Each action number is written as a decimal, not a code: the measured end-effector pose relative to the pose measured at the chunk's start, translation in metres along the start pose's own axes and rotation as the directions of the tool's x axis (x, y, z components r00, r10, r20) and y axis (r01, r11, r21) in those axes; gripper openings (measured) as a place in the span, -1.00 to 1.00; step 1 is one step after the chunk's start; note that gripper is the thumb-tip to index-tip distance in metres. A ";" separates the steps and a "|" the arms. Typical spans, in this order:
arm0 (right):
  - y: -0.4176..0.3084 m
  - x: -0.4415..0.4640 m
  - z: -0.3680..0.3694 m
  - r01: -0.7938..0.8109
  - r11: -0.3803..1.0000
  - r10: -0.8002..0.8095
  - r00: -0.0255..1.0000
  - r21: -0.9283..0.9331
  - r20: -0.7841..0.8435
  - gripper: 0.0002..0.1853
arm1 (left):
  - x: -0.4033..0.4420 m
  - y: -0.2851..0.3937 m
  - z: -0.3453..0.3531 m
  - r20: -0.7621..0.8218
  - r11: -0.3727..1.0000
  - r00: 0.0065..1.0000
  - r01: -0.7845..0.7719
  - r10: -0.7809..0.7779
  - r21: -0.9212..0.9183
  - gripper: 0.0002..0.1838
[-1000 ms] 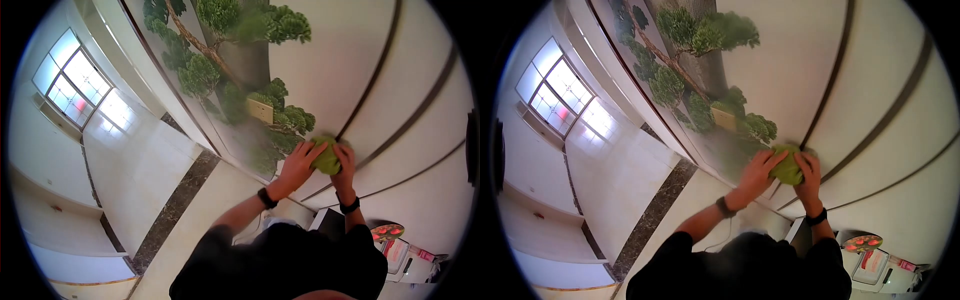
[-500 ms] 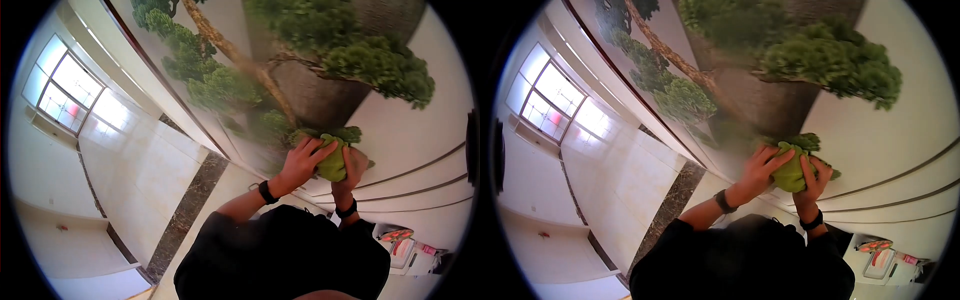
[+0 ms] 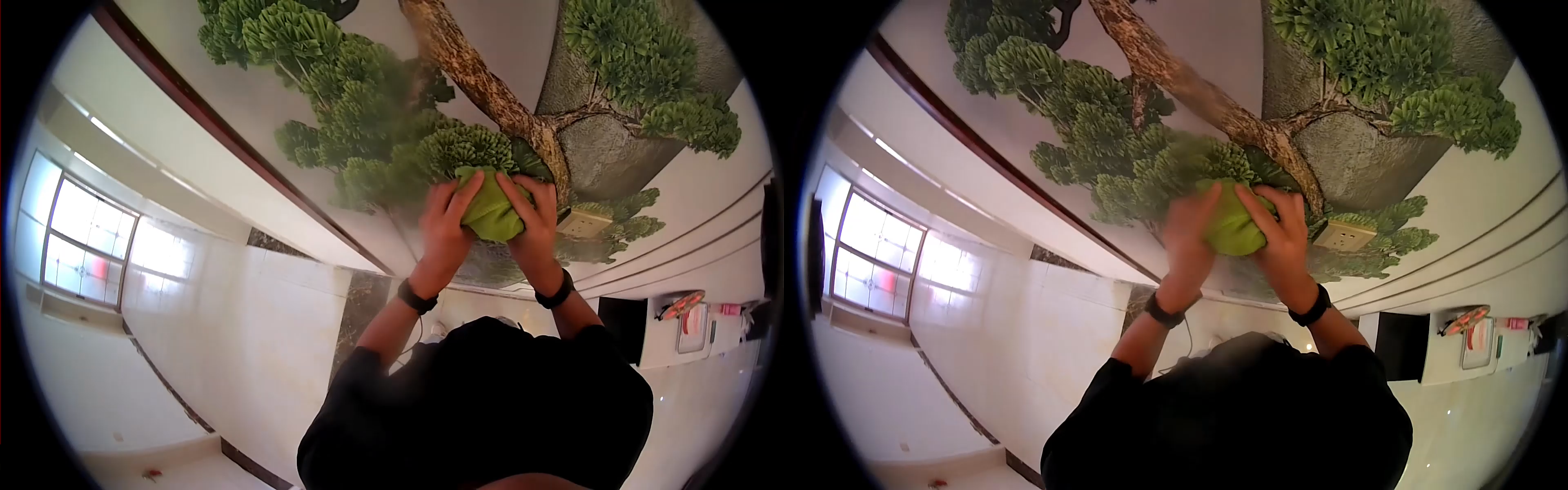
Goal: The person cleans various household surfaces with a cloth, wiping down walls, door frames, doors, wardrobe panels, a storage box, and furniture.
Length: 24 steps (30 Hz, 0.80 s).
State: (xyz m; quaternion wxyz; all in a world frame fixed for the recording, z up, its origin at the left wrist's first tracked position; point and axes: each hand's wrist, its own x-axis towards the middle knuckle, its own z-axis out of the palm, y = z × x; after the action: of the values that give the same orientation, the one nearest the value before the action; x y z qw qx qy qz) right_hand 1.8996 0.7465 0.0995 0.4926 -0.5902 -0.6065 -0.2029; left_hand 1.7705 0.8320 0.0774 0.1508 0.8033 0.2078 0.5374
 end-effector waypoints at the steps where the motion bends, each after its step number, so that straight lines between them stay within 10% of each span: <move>1: -0.008 0.007 0.001 -0.010 1.000 0.010 1.000 -0.007 -0.018 -0.27 | 0.008 -0.001 -0.005 -0.019 1.000 0.999 -0.027 0.027 -0.007 -0.14; 12: 0.012 -0.014 -0.044 -0.168 0.967 0.126 0.969 -0.192 -0.214 -0.38 | 0.045 0.036 0.030 0.069 0.917 0.927 -0.351 0.369 -0.188 -0.34; 24: 0.008 -0.071 0.051 -0.150 0.977 0.150 0.989 -0.150 -0.016 -0.50 | -0.048 -0.065 0.007 0.243 0.987 0.956 -0.151 0.162 -0.061 -0.29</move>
State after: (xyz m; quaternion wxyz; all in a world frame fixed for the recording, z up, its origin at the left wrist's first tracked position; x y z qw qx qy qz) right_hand 1.8754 0.7541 0.0153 0.4619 -0.6693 -0.5420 -0.2119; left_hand 1.7496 0.8642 0.0062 0.1494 0.8745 0.1119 0.4476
